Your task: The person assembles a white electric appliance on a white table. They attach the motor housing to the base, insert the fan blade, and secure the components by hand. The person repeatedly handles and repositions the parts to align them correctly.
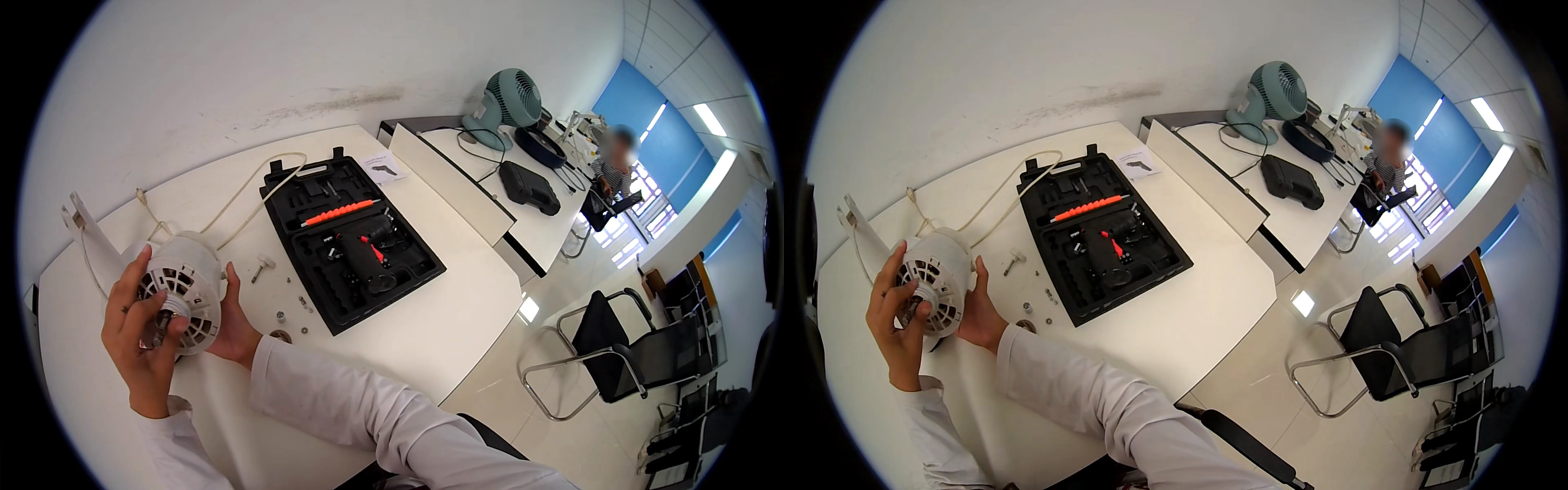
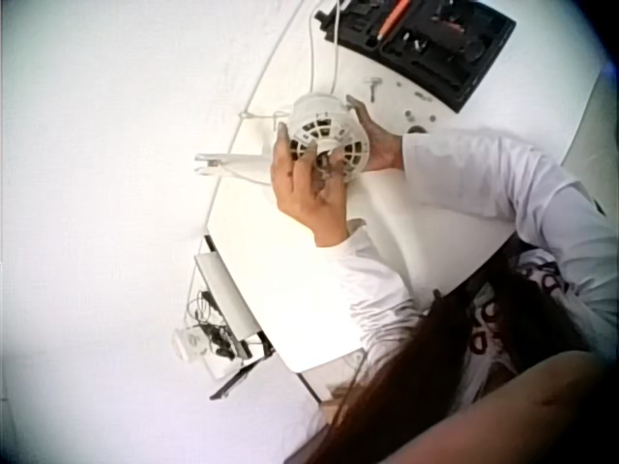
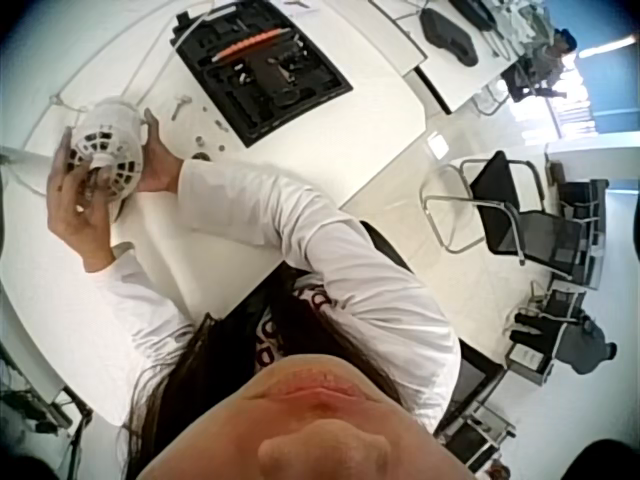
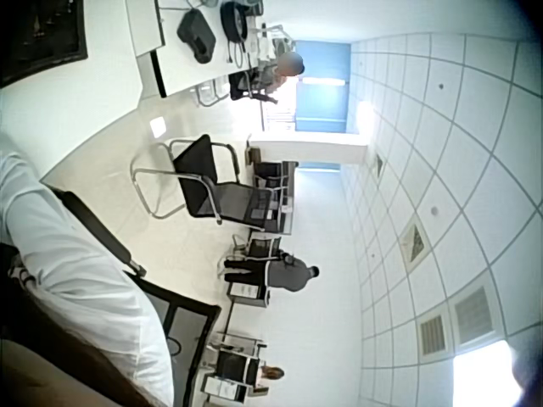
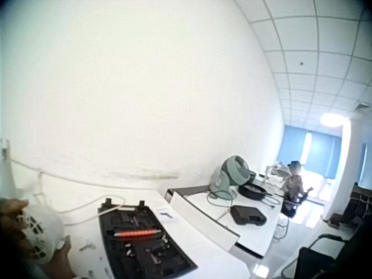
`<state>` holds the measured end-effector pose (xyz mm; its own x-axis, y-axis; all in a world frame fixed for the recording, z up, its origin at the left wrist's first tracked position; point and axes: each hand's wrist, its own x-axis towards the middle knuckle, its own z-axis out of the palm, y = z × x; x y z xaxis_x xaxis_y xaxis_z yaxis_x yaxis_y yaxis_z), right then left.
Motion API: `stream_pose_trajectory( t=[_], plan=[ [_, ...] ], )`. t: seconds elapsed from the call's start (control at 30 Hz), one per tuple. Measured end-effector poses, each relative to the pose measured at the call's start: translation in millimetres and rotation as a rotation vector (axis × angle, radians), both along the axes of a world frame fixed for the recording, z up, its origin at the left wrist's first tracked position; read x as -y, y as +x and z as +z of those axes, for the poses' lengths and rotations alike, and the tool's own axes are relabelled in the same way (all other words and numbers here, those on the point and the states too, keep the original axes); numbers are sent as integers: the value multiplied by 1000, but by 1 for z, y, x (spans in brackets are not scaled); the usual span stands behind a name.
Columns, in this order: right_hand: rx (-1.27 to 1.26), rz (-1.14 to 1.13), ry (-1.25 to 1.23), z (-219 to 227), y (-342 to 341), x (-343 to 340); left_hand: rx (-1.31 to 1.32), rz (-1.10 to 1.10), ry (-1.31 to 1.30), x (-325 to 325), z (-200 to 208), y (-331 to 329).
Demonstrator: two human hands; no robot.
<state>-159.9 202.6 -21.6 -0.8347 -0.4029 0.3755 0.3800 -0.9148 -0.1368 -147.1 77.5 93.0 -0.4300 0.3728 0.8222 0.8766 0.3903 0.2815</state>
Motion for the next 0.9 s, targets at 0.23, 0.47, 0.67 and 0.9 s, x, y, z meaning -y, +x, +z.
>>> stream_pose_trajectory(
  t=[0.23,0.47,0.67,0.9],
  plan=[
    [53,-18,12,-1,1,-1,-62,17,-25,-3,-1,0],
    [0,-8,25,-5,-3,0,5,32,2,-2,-2,1],
    [120,-3,-20,-2,0,-2,-20,66,-73,-9,-1,5],
    [18,-20,-2,-7,-3,-1,-136,141,-127,-5,4,3]
  ],
)
